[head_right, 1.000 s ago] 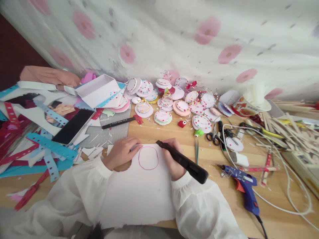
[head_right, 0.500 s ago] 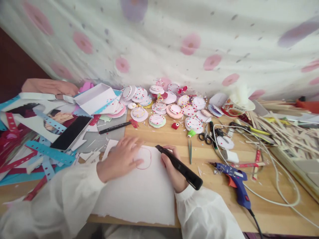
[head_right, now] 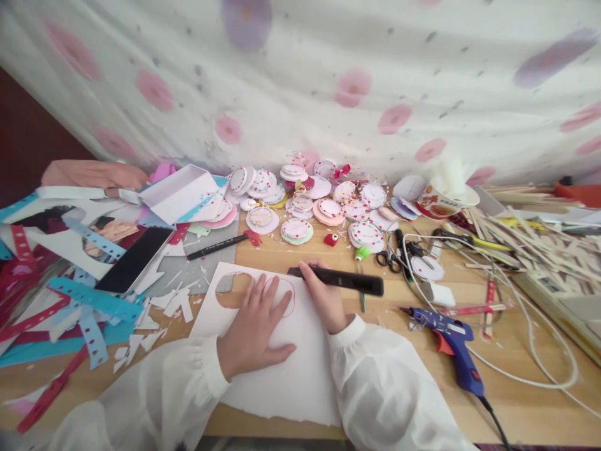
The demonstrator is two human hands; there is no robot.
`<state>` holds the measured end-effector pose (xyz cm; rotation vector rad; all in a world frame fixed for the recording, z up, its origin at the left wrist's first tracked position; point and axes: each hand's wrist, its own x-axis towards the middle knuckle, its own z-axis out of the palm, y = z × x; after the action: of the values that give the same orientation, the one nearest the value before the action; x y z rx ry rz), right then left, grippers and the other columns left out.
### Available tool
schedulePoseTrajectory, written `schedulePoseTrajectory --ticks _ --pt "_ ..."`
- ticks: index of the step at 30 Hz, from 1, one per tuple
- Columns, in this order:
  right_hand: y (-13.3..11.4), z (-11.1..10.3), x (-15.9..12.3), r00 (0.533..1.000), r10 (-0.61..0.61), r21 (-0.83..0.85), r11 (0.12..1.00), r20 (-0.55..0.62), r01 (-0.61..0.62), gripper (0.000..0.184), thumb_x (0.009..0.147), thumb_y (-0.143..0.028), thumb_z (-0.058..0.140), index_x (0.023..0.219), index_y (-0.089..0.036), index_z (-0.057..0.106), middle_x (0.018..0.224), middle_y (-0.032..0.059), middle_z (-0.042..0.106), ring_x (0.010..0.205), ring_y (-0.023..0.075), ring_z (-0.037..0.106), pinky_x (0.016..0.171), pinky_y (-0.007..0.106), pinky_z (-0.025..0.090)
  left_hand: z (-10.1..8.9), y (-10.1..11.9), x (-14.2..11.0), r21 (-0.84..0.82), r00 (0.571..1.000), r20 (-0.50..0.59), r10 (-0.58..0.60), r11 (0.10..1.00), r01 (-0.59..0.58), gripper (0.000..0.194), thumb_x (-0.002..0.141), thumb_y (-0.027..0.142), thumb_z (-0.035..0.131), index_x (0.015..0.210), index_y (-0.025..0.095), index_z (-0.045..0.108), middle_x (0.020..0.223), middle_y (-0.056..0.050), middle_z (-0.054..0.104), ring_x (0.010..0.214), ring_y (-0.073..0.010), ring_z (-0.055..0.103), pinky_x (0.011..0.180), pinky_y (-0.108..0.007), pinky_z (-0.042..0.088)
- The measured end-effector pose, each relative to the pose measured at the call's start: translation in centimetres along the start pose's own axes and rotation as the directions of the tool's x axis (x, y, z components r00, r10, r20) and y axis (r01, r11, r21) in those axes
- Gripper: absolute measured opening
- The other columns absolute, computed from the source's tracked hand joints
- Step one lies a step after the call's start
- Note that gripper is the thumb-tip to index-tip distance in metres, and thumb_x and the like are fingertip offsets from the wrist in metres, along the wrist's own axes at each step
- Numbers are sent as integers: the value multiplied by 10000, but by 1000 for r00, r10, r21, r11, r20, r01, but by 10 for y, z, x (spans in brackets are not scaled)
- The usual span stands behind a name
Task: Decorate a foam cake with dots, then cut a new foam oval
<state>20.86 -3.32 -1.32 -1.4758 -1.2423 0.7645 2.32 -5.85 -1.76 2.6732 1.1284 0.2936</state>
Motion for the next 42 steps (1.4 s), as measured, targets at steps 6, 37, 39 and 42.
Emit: schedulePoseTrajectory --ticks 6,37,39,42 --pt "0 2 11 992 48 80 995 120 -57 232 814 -447 615 875 -223 598 867 17 662 826 189 626 755 314 504 2 1 2 -13 998 -58 -20 1000 20 827 740 615 571 1423 195 370 1525 -172 271 1410 -445 149 1100 -630 155" --pt "-3 10 7 976 120 -9 993 181 -120 167 763 -347 626 726 -224 518 696 -30 532 678 156 489 656 285 412 -1 2 7 -78 991 -122 52 995 -62 393 866 342 467 1183 125 546 1290 -147 540 1283 -309 405 1122 -496 236" --pt "-1 11 6 980 110 -2 994 167 -112 159 766 -335 623 728 -225 515 690 -37 524 680 153 490 658 281 409 -1 2 7 -73 992 -118 50 996 -59 388 873 341 459 1183 124 547 1292 -147 540 1283 -309 404 1123 -496 233" --pt "2 13 6 986 91 3 996 142 -93 153 767 -319 621 717 -226 510 682 -43 514 674 150 485 648 276 400 -2 2 8 -72 994 -104 44 996 -51 391 881 344 452 1192 127 545 1299 -142 538 1286 -310 402 1125 -502 224"
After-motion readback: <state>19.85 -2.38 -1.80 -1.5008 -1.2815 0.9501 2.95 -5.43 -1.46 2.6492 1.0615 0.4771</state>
